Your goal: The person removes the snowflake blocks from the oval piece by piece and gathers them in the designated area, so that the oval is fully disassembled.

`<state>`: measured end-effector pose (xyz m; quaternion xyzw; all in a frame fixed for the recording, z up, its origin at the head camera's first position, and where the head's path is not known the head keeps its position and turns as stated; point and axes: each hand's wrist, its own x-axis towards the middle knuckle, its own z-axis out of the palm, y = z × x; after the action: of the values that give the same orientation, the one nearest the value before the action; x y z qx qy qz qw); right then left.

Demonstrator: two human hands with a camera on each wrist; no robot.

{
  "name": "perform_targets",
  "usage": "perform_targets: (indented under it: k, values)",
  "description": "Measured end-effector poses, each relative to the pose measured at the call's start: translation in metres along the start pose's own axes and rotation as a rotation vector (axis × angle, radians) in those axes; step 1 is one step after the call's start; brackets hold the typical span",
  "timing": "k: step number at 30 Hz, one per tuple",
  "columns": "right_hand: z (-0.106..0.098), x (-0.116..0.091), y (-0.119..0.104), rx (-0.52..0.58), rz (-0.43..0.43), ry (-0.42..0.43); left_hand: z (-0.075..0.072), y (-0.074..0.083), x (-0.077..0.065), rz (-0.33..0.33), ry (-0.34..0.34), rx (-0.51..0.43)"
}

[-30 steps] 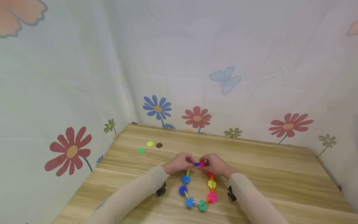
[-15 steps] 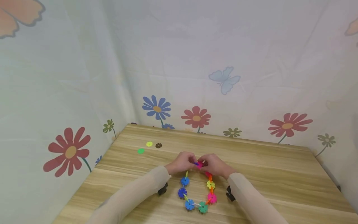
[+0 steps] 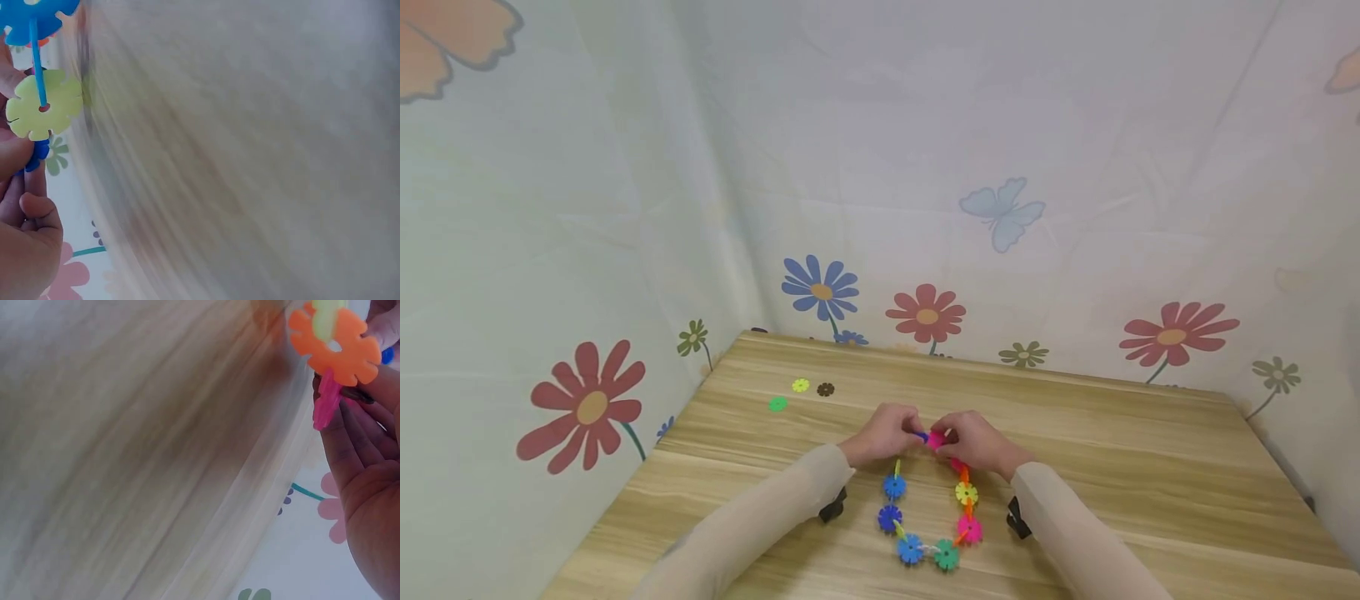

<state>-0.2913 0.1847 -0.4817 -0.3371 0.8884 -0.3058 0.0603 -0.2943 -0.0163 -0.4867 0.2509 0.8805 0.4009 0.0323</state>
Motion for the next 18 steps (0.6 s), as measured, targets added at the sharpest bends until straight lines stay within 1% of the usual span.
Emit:
perform_targets:
  k: [6, 9, 13, 18]
  values:
    - [-0.001, -0.001, 0.002, -0.015, 0.024, 0.013, -0.004, -0.006, -0.003, -0.002, -0.038, -0.036]
    - [-0.002, -0.002, 0.001, -0.014, 0.036, 0.008, -0.007, -0.008, -0.007, -0.033, -0.036, -0.083]
    - [-0.003, -0.003, 0.000, -0.022, 0.063, -0.005, -0.015, -0.014, -0.012, -0.084, -0.001, -0.123]
    - [-0.004, -0.004, -0.002, -0.040, 0.092, -0.025, -0.025, -0.027, -0.017, -0.132, 0.045, -0.111]
